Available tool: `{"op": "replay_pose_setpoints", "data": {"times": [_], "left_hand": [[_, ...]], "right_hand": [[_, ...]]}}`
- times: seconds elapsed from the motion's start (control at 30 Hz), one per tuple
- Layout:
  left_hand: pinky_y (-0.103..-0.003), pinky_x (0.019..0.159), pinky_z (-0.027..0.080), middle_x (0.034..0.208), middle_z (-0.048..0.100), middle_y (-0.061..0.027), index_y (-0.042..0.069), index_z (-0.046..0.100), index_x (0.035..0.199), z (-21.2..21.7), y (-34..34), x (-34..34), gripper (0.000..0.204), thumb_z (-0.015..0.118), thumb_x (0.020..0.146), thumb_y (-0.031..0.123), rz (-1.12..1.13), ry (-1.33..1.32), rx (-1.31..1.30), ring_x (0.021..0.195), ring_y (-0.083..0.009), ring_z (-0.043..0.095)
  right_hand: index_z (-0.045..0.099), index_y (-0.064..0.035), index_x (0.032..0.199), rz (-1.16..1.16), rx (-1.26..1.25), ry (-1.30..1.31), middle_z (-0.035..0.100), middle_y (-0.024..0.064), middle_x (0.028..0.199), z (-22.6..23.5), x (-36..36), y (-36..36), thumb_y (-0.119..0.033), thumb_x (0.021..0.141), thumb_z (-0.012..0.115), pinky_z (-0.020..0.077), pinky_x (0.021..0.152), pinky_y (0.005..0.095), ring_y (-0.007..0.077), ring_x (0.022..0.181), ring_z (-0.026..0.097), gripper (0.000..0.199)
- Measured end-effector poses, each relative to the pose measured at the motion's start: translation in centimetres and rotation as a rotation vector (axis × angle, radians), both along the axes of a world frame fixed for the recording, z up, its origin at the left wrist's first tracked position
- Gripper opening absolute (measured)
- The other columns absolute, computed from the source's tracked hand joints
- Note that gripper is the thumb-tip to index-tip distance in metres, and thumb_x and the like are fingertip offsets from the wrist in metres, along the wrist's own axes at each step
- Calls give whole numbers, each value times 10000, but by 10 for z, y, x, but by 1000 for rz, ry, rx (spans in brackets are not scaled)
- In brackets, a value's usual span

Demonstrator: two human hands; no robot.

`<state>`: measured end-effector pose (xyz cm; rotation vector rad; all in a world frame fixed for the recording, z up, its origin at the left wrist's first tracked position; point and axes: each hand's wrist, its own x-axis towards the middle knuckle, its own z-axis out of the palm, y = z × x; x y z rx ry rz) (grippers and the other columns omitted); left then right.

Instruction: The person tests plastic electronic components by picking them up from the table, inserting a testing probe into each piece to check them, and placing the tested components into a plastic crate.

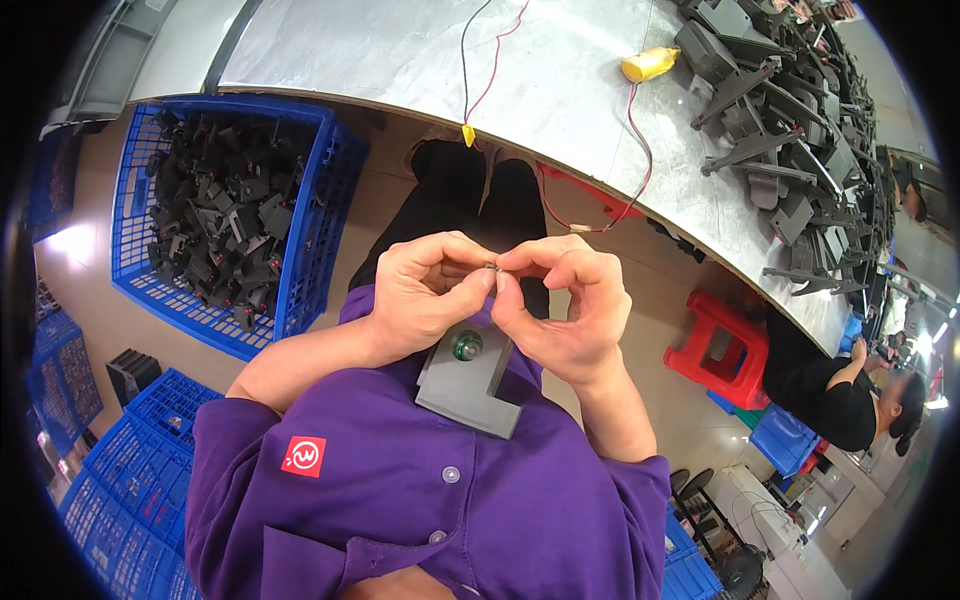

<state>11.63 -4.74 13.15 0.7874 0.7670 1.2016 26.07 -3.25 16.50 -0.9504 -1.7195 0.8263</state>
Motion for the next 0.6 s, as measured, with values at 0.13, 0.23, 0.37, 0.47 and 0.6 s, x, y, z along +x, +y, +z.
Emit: {"op": "replay_pose_setpoints", "data": {"times": [0.13, 0.23, 0.37, 0.47, 0.6], "left_hand": [[-196, 607, 506, 793, 626, -44, -45, 608, 848, -2, 1, 1, 67, 599, 798, -1, 23, 38, 44, 713, -74, 612], [-198, 609, 509, 797, 621, -42, -47, 608, 845, 0, 3, 0, 67, 600, 798, 0, 28, 88, 101, 714, -75, 611], [-198, 617, 510, 803, 615, -45, -50, 608, 848, 0, 3, 1, 69, 598, 799, -3, 40, 91, 115, 716, -73, 609], [-200, 633, 514, 803, 609, -47, -50, 610, 841, 2, 3, 3, 55, 589, 807, -11, 40, 41, 65, 734, -75, 611], [-183, 568, 475, 776, 600, -36, -58, 616, 883, 1, 4, 1, 84, 571, 816, -33, 12, 74, 122, 682, -52, 583]], "right_hand": [[340, -32, 846, -39, -18, -11, 605, 160, 812, 0, -2, 0, 127, 658, 660, 526, 601, 245, 150, 703, 609, 403], [337, -32, 841, -67, -35, -3, 605, 162, 813, 0, -4, -2, 125, 661, 661, 527, 600, 244, 144, 700, 607, 402], [331, -35, 840, -119, -88, 24, 607, 157, 811, 1, -7, -5, 122, 669, 661, 520, 593, 237, 128, 677, 598, 404], [328, -39, 841, -163, -106, -11, 610, 151, 814, 1, -6, -8, 121, 678, 658, 505, 580, 224, 113, 655, 585, 401], [333, -42, 842, -188, -111, 13, 614, 147, 814, 3, -7, -9, 123, 689, 650, 490, 571, 215, 102, 637, 570, 389]]}}
